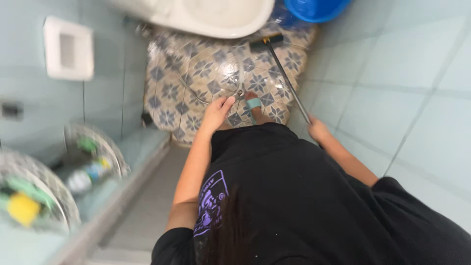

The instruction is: The person scrubs a blue bucket with a yellow sponge, rinses it under a tap, and then uses a handheld shower head to spray water into the toilet bowl and onto the floor. The person then uses a long-handled brush to scrub the floor.

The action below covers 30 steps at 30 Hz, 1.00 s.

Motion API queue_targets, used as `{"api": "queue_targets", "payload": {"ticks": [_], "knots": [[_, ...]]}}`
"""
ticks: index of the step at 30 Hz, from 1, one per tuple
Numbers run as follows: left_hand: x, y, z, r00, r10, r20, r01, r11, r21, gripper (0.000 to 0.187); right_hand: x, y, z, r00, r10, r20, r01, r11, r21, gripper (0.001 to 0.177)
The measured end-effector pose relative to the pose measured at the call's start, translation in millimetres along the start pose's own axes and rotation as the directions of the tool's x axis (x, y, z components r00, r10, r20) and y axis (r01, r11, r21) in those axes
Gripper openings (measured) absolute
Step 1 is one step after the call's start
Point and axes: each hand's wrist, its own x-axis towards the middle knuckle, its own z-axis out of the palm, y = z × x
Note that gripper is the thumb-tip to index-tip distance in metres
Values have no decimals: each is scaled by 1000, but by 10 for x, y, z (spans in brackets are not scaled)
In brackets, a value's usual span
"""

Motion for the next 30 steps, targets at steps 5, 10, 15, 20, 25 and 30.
{"api": "queue_targets", "payload": {"ticks": [5, 10, 15, 20, 25, 30], "knots": [[406, 219, -144, 947, 57, 315, -59, 998, -3, 52, -73, -405, 633, 976, 209, -62, -174, 917, 359, 63], [607, 94, -457, 843, 38, 537, -117, 986, 115, 42, -1313, -1031, 1730, 912, 404, 77, -337, 627, 703, 67], [587, -217, -654, 689, -26, 725, -52, 995, 86, 45, -2513, -1611, 2477, 843, 505, 183, -462, 506, 729, 65], [503, -425, -629, 613, -111, 782, -39, 985, 170, 45, -2801, -1722, 2677, 817, 508, 271, -574, 684, 449, 51], [450, -571, -639, 548, -153, 822, 8, 984, 178, 47, -2747, -1843, 2976, 820, 518, 243, -572, 746, 340, 65], [488, -545, -590, 568, -123, 814, -37, 984, 174, 49, -1822, -1541, 2823, 884, 466, -18, -415, 803, 427, 62]]}}
